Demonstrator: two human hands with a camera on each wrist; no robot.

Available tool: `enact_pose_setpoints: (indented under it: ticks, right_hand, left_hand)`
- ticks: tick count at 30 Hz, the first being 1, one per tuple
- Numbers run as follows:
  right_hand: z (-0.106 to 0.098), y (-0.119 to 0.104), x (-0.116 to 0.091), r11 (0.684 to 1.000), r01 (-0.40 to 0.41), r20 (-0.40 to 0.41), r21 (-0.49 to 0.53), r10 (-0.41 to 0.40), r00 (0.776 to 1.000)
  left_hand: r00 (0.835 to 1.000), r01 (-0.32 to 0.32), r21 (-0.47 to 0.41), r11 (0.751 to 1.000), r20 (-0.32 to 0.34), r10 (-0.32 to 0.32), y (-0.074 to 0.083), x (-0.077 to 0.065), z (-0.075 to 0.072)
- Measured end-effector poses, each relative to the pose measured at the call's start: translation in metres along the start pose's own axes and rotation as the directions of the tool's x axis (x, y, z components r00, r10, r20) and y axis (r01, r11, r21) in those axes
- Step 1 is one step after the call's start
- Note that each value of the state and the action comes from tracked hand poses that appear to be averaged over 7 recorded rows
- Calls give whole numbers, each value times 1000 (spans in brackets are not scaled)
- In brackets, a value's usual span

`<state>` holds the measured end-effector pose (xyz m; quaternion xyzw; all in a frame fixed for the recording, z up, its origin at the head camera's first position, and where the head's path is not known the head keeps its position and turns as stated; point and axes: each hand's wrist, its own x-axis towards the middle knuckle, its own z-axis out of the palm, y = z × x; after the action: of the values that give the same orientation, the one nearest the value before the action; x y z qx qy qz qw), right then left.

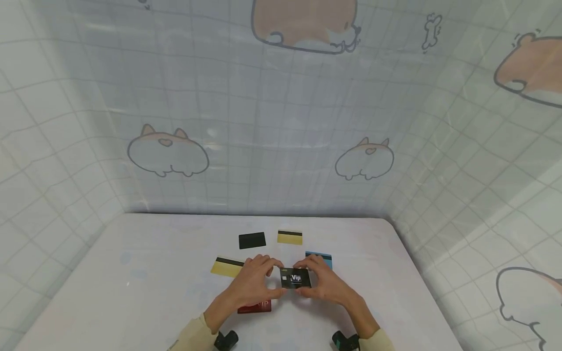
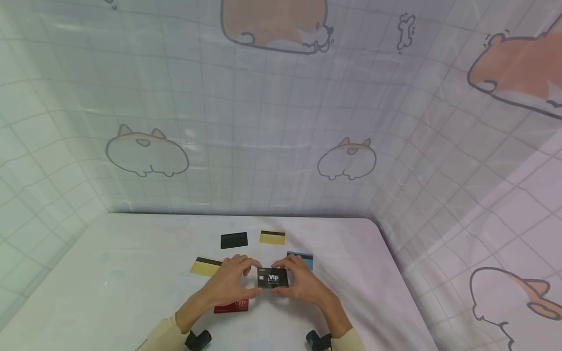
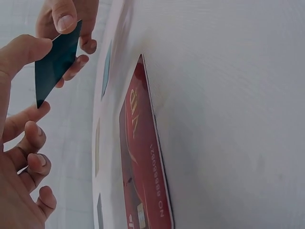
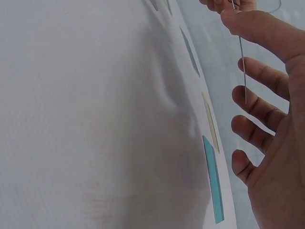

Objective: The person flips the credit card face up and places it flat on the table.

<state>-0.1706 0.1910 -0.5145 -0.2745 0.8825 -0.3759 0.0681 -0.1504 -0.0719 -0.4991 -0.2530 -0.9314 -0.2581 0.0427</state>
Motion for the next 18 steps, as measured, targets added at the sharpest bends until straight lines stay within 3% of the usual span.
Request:
enact_pose_setpoints:
  ticks: [18]
  right_hand:
    - [-4,3,-5,999,-18,-9,-45,17,1000]
  left_hand:
    - [998,33,2,999,59,-33,-5,-4,3]
